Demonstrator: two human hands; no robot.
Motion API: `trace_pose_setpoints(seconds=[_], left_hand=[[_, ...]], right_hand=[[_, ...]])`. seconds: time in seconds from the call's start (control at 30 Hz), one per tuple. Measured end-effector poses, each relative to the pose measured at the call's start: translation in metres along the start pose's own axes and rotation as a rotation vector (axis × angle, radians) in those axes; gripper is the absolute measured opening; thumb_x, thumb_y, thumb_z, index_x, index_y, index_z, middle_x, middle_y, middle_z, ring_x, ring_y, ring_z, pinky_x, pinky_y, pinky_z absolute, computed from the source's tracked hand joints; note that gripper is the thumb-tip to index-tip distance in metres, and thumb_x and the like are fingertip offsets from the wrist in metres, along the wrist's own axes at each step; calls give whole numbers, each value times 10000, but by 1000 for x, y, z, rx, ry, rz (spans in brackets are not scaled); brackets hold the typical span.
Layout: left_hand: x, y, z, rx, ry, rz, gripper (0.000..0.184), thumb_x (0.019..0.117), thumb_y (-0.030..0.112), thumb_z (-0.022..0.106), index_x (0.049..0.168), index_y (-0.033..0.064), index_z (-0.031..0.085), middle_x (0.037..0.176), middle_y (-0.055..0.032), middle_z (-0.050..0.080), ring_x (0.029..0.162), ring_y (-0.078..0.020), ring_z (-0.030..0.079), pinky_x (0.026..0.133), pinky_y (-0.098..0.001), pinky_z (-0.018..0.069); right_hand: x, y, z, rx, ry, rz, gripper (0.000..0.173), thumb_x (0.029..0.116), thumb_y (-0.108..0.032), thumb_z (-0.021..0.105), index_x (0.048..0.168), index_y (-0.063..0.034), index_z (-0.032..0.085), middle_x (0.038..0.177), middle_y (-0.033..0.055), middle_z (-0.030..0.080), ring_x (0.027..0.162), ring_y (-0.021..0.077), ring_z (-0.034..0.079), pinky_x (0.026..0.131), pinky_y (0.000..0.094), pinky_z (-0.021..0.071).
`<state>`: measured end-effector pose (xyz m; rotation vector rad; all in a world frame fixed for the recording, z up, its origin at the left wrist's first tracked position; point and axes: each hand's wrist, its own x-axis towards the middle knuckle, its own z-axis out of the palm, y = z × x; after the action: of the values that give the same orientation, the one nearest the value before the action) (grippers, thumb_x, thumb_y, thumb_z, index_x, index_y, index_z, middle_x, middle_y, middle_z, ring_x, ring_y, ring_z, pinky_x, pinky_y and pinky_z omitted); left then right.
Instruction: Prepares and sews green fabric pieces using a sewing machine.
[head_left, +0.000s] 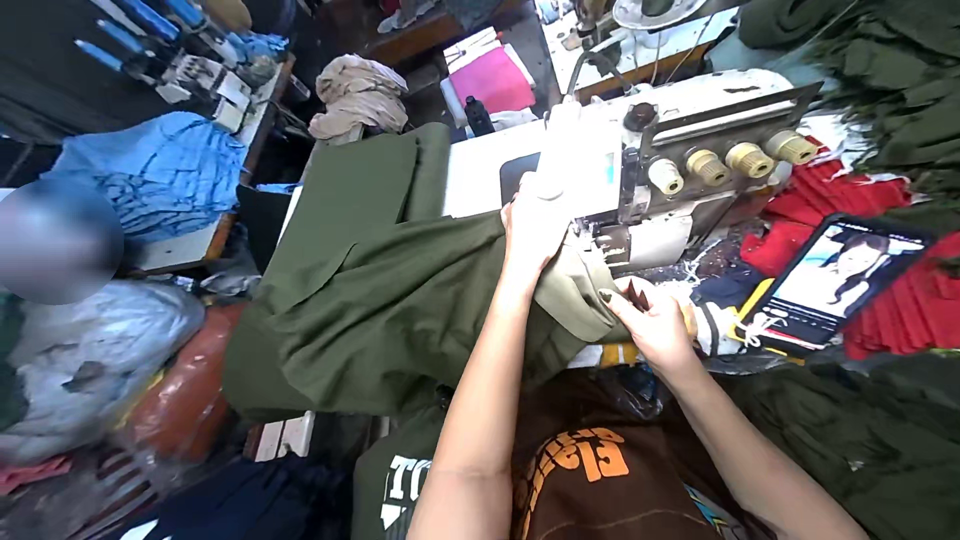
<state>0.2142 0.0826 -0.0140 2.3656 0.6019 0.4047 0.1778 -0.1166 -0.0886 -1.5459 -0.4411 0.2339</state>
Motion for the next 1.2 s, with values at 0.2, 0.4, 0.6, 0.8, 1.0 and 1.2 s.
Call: trace_pose_setpoints(seconds=[0.2, 0.4, 0.6, 0.8, 1.0, 1.2], left_hand=[[3, -1, 2, -2, 2, 36, 439, 924, 294, 718, 1255, 22, 623, 1139, -155, 697, 1105, -290, 652, 1018, -544, 455], [11, 1, 2, 69, -6, 39, 486, 933, 306, 708, 1296, 0, 602, 1169, -195, 684, 1147, -328, 632, 1064, -562, 402], [-13, -15, -23, -131, 220, 225, 264, 915, 180, 742, 1145, 63, 685, 1192, -122, 688, 1165, -267, 627, 1020, -500, 475], [-81, -65, -53, -63, -256, 626, 520, 803, 17, 681, 1312, 117, 641, 1473, -59, 538, 1429, -221, 438, 1193, -558, 330], [-84, -52, -53, 61, -62, 811, 166, 981, 56, 613, 1040, 68, 768, 1111, -70, 754, 1200, -229, 658, 1194, -534, 343], [-145, 25, -93, 164, -385, 1047, 148, 1035, 188, 563, 1009, 94, 674, 792, -28, 709, 775, -172, 707, 930, -422, 552]], right_hand=[[-10, 5, 5, 40, 48, -59, 84, 966, -96, 665, 984, -25, 707, 851, -17, 700, 769, -5, 655, 717, 158, 559], [-1, 4, 8, -81, 55, -75, 105, 956, -127, 669, 942, -33, 715, 833, -19, 682, 748, -34, 616, 703, 133, 521], [8, 2, 9, -131, 47, -33, 129, 957, -170, 686, 936, -45, 711, 787, -32, 652, 693, -44, 570, 668, 137, 488], [14, -6, 10, -94, 44, 86, 147, 946, -167, 720, 984, -27, 703, 753, 1, 635, 616, 14, 574, 605, 191, 509], [7, -28, -7, -198, -39, 136, 195, 1074, -190, 531, 1117, -45, 654, 799, 28, 637, 498, 68, 567, 513, 234, 534], [-26, -72, -32, -145, -447, -472, 325, 1082, -174, 479, 1317, -32, 651, 1324, 81, 666, 1208, 109, 634, 1033, 302, 535]])
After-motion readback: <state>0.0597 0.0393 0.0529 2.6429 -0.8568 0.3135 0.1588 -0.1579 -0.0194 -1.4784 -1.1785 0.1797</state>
